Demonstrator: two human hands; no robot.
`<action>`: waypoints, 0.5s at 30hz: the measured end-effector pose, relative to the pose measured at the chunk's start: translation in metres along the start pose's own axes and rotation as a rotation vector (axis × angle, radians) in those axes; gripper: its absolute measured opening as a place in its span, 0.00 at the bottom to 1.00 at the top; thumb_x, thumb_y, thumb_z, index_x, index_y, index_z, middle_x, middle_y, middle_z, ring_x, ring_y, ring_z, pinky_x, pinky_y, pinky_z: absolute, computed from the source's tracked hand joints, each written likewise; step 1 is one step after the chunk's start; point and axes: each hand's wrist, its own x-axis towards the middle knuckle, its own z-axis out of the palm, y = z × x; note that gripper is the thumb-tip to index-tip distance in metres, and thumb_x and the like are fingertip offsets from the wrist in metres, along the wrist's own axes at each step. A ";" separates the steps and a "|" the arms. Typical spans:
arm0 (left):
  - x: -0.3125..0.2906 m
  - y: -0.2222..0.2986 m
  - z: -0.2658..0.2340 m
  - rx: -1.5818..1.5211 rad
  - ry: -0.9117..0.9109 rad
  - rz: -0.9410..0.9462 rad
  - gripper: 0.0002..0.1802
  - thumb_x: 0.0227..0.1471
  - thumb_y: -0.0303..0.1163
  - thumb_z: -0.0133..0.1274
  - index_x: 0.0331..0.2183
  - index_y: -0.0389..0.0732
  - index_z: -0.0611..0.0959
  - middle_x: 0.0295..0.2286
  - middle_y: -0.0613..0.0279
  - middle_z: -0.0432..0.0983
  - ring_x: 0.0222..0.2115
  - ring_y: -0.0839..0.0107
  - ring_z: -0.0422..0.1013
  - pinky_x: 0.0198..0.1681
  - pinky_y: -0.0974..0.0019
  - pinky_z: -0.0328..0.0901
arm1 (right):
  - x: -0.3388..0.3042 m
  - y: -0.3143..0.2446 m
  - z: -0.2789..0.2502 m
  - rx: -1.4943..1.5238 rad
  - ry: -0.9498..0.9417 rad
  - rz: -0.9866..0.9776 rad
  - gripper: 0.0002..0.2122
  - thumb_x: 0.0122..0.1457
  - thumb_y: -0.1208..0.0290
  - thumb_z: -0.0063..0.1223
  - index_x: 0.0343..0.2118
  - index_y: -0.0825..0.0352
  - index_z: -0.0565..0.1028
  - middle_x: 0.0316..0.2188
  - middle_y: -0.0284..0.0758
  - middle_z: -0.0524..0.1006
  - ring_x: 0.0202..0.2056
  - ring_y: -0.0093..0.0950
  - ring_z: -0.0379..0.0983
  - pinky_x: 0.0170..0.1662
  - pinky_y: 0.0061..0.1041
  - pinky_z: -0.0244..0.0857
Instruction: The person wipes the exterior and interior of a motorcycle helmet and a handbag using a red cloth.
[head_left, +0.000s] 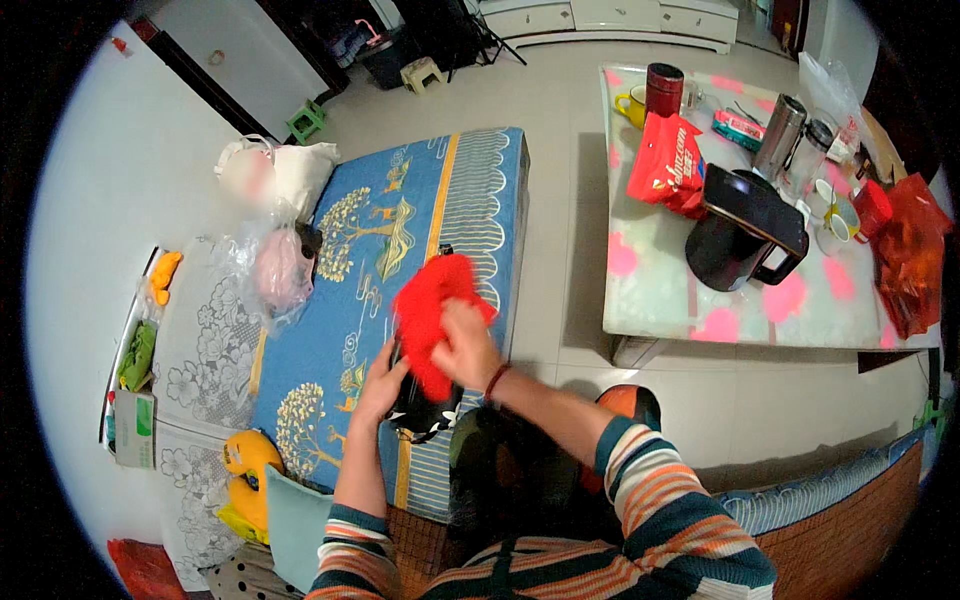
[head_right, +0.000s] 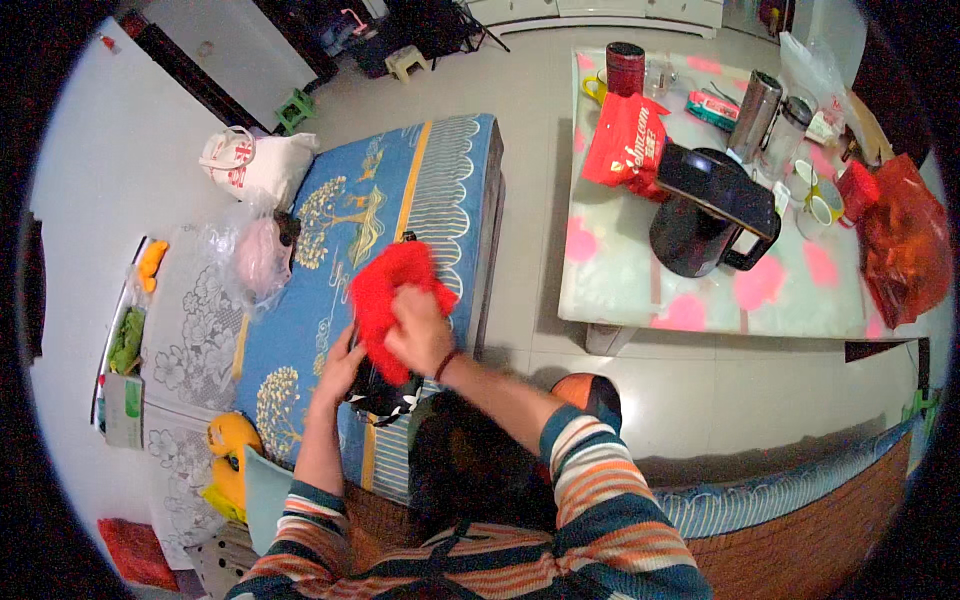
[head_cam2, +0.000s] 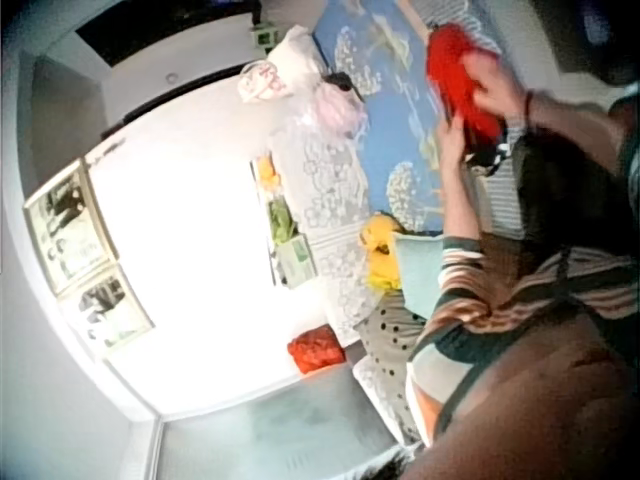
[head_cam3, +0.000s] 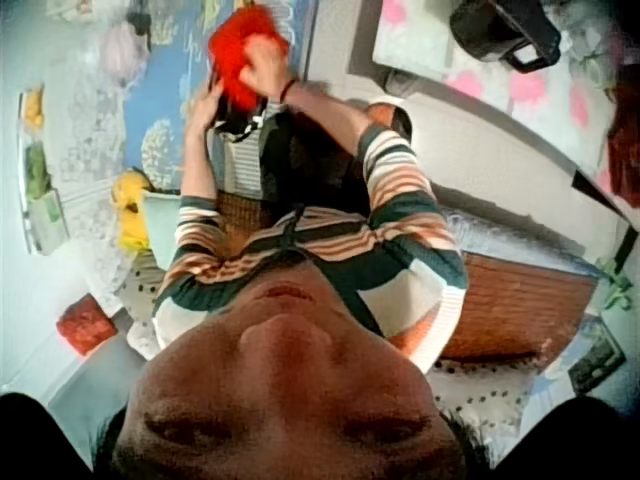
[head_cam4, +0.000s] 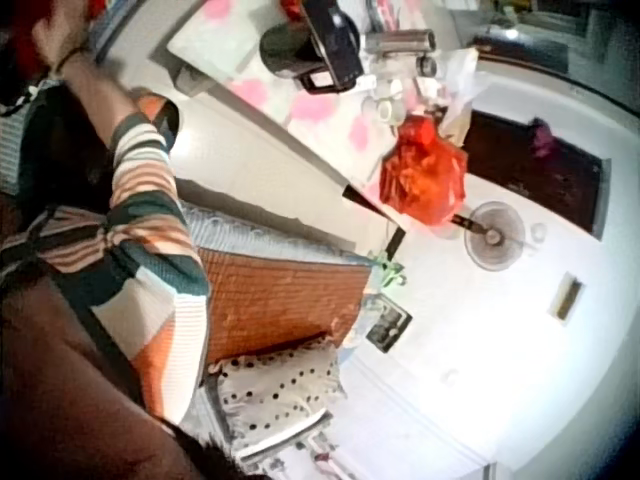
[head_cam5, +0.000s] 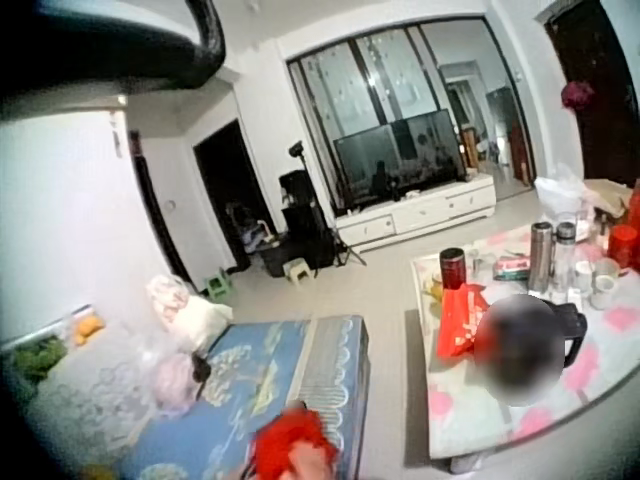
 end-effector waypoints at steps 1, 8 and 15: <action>0.001 0.023 0.004 -0.002 -0.133 -0.180 0.27 0.57 0.35 0.49 0.56 0.36 0.69 0.54 0.51 0.68 0.55 0.63 0.63 0.59 0.62 0.56 | -0.005 -0.021 0.002 0.001 -0.059 0.018 0.21 0.48 0.65 0.55 0.46 0.67 0.70 0.51 0.48 0.66 0.54 0.48 0.60 0.57 0.46 0.55; -0.020 0.063 0.022 0.433 -0.218 -0.061 0.39 0.47 0.35 0.59 0.58 0.36 0.64 0.51 0.45 0.70 0.53 0.57 0.67 0.55 0.58 0.62 | 0.033 -0.023 -0.018 -0.185 -0.148 0.082 0.18 0.52 0.54 0.56 0.41 0.62 0.75 0.57 0.38 0.66 0.59 0.40 0.56 0.56 0.45 0.55; -0.038 0.045 0.033 0.048 -0.206 0.004 0.47 0.48 0.31 0.61 0.64 0.41 0.55 0.56 0.48 0.65 0.56 0.62 0.63 0.58 0.63 0.57 | 0.051 0.019 -0.037 -0.112 0.047 0.229 0.16 0.57 0.62 0.54 0.42 0.70 0.73 0.52 0.41 0.70 0.52 0.44 0.63 0.57 0.38 0.58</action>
